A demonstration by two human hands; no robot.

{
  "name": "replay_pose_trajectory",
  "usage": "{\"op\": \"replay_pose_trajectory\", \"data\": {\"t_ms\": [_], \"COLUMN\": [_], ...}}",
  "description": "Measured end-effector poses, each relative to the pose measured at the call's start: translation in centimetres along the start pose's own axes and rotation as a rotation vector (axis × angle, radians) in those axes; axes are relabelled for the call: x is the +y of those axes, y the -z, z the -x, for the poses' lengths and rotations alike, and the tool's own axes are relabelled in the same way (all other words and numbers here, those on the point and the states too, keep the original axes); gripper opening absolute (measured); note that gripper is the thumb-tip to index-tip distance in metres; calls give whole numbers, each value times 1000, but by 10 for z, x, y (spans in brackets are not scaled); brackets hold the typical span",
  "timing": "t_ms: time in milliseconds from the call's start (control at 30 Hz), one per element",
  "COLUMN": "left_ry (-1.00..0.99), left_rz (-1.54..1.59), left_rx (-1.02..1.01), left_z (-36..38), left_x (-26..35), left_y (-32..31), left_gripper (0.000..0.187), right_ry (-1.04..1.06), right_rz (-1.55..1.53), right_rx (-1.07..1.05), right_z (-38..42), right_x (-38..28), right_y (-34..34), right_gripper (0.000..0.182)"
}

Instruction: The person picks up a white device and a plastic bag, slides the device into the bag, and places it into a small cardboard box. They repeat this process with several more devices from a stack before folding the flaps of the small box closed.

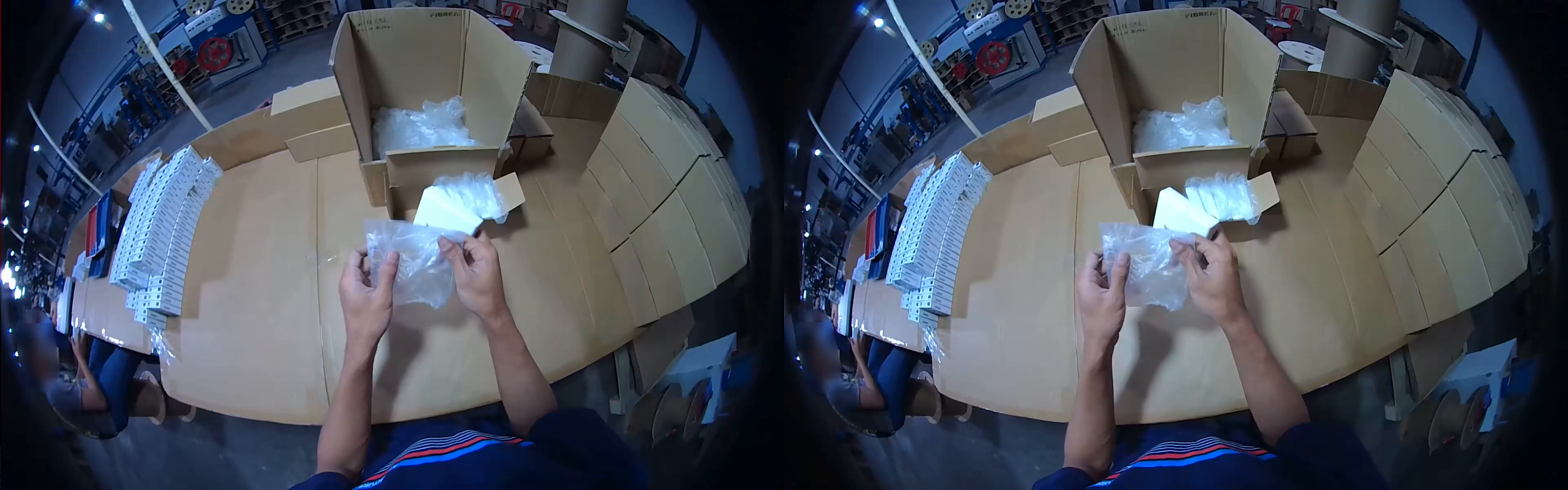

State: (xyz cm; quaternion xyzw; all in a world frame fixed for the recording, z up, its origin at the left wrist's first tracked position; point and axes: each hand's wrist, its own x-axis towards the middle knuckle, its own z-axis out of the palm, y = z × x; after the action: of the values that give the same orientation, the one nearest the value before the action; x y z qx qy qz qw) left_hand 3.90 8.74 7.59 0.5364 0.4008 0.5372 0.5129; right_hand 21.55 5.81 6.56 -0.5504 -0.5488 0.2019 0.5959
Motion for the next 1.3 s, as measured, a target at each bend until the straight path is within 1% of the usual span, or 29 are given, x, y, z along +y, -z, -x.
{"op": "replay_pose_trajectory", "data": {"t_ms": [33, 67, 100, 133, 233, 267, 367, 400, 467, 567, 600, 700, 833, 867, 967, 1000, 1033, 1100, 1133, 1233, 1267, 1300], "left_ry": [18, -7, -33, -59, -114, -187, -151, -130, -82, -303, -332, -671, -712, -728, -707, -723, -650, -506, -526, -277, -232, -158], "left_rz": [-37, -28, -19, -12, -48, -81, -101, -106, -116, -278, -323, -713, -842, -843, -815, -811, -765, -671, -584, -523, -441, -412], "left_rx": [0, 20, 37, 52, 93, 129, 156, 156, 150, 354, 363, 226, -68, -79, -248, -246, -252, -258, -221, -148, -147, -148], "left_z": [5, 12, 19, 26, 44, 47, 56, 58, 61, 52, 55, 57, 48, 44, 35, 32, 31, 26, 22, 18, 16, 15], "left_x": [-3, -4, -6, -8, -16, -18, -24, -32, -51, -32, -27, -6, 22, 23, 6, 9, 6, -5, -7, -4, -3, -3], "left_y": [1, 1, 1, 0, -1, -3, 2, 8, 21, 15, 21, 34, 23, 17, 18, 14, 14, 17, 15, 13, 13, 15], "left_gripper": [19, 18, 20, 23, 27, 30, 32, 31, 31, 32, 40, 46, 38, 31, 24, 15, 13, 7, 8, 15, 26, 28], "right_ry": [-42, -84, -125, -177, -293, -369, -306, -315, -271, -202, -177, -136, -157, -153, -143, -150, -156, -81, -43, -19, -61, -106], "right_rz": [-65, -128, -191, -304, -480, -564, -396, -449, -358, -214, -173, -110, -58, -60, -29, 9, 46, 126, 165, 151, 156, 161], "right_rx": [-18, -36, -52, -54, -9, -61, -111, -86, -39, 17, 21, 36, 45, 33, -2, -21, -40, -103, -136, -190, -207, -224], "right_z": [10, 18, 24, 28, 42, 50, 71, 78, 86, 88, 88, 87, 89, 88, 85, 84, 83, 78, 77, 80, 80, 81], "right_x": [0, 1, 1, 1, 9, 15, -1, 0, 3, -1, 0, 2, 2, 1, -4, -4, -4, -14, -16, -6, -6, -7], "right_y": [0, 1, 2, 3, 1, 2, 4, 0, -3, -5, -4, -5, -8, -8, -6, -4, -1, 5, 8, 15, 17, 19], "right_gripper": [32, 35, 38, 46, 48, 47, 43, 34, 30, 27, 26, 25, 24, 23, 22, 22, 22, 22, 22, 20, 19, 19]}}
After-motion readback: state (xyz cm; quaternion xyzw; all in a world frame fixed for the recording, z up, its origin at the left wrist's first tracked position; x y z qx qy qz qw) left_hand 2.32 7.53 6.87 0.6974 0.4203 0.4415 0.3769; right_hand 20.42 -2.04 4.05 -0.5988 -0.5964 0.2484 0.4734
